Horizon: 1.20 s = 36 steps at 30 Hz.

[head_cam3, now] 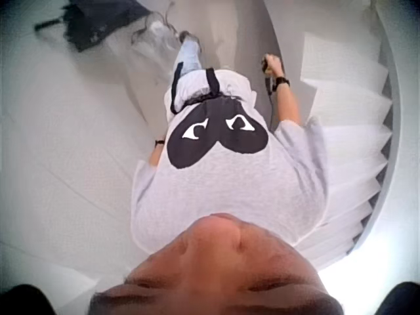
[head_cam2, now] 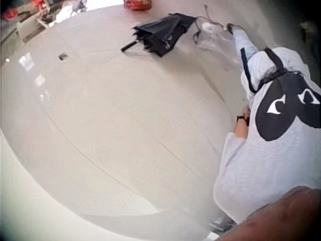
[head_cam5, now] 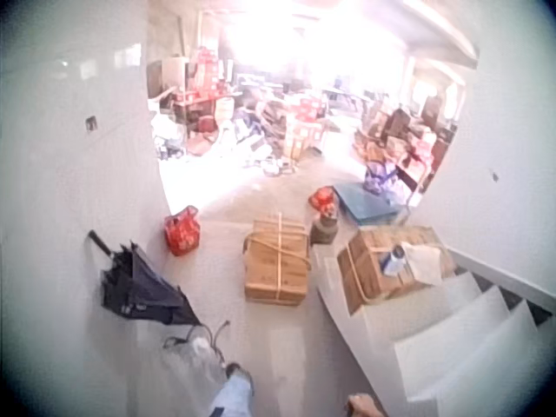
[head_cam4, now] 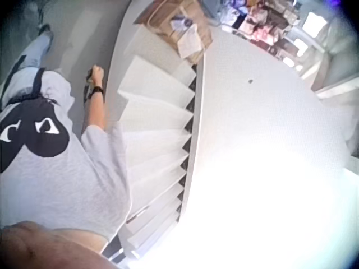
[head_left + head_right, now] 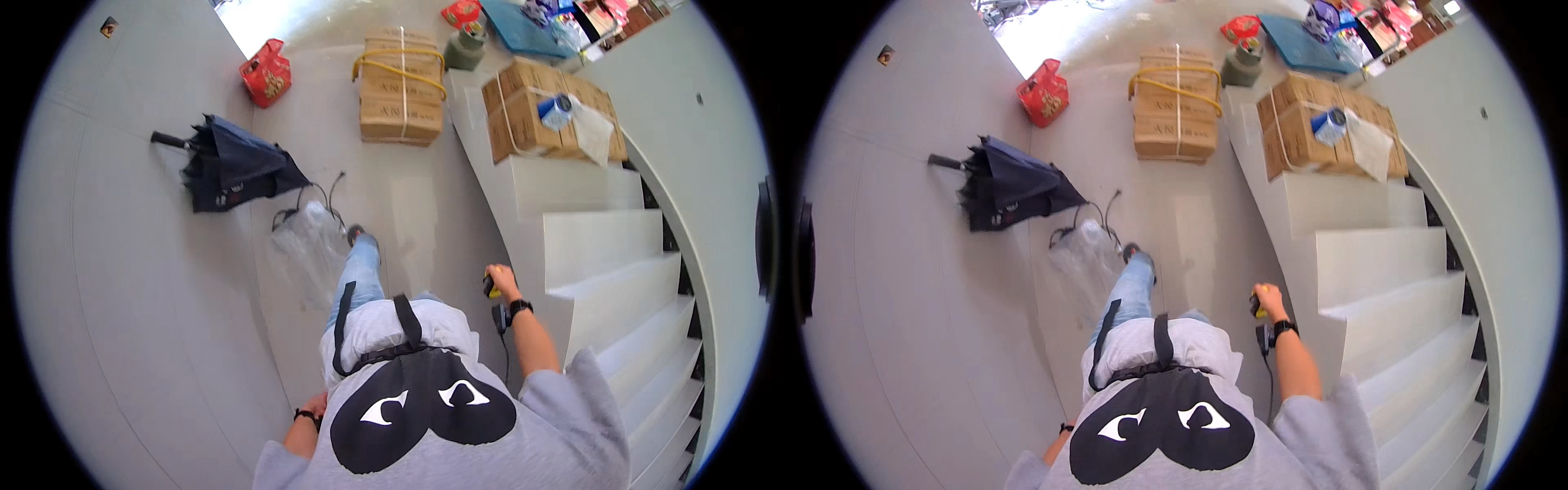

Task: The person wipes the metal track and vertical frame of an elevator entrance using a yellow cloth, moving it along the horizontal and vertical surfaces of the metal structure.

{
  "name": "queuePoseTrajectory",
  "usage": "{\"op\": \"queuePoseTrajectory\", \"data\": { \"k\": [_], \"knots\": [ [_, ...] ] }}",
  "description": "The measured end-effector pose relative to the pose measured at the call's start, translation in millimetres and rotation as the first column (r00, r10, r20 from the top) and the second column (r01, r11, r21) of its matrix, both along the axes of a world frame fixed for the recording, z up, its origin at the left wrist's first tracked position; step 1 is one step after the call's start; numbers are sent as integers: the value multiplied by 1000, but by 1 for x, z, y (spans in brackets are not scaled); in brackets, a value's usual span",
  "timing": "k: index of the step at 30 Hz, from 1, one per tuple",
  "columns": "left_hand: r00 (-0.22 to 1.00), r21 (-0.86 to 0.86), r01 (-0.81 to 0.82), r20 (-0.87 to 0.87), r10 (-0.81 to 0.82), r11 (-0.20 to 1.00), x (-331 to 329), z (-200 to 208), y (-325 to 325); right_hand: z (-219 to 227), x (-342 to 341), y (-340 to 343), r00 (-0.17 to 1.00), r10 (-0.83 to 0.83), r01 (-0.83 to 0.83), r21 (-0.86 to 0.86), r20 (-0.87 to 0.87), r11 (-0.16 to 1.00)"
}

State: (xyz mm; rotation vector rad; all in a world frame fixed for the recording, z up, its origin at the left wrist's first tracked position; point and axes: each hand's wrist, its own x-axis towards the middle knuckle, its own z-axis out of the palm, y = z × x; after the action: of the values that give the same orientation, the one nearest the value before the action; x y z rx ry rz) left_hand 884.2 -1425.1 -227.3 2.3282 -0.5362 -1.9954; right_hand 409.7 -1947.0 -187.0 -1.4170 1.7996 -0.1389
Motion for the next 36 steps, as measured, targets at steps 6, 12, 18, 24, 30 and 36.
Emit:
{"op": "queuePoseTrajectory", "data": {
  "k": [6, 12, 18, 24, 30, 36],
  "knots": [
    [961, -370, -201, 106, 256, 907, 200, -46, -331, 36, 103, -78, 996, -12, 24, 130, -92, 991],
    [939, -821, -12, 187, 290, 570, 366, 101, -777, -14, 162, -218, 973, -78, 138, 274, -219, 952],
    [925, -804, 0, 226, 306, 595, 465, 96, -941, -27, 318, -470, 980, -135, 165, 219, -145, 962],
    [974, -253, 138, 211, -85, 957, 520, -2, -863, 104, 601, -770, 969, 186, -195, 40, 163, 980],
    [993, -194, 74, 100, -56, 978, 555, 0, -849, 90, 812, -1010, 832, 484, -463, -142, 270, 875],
    [977, -299, -141, 111, 181, 944, 734, -11, -1085, 9, 911, -1098, 799, 597, -601, -132, -76, 788]
  ]
}}
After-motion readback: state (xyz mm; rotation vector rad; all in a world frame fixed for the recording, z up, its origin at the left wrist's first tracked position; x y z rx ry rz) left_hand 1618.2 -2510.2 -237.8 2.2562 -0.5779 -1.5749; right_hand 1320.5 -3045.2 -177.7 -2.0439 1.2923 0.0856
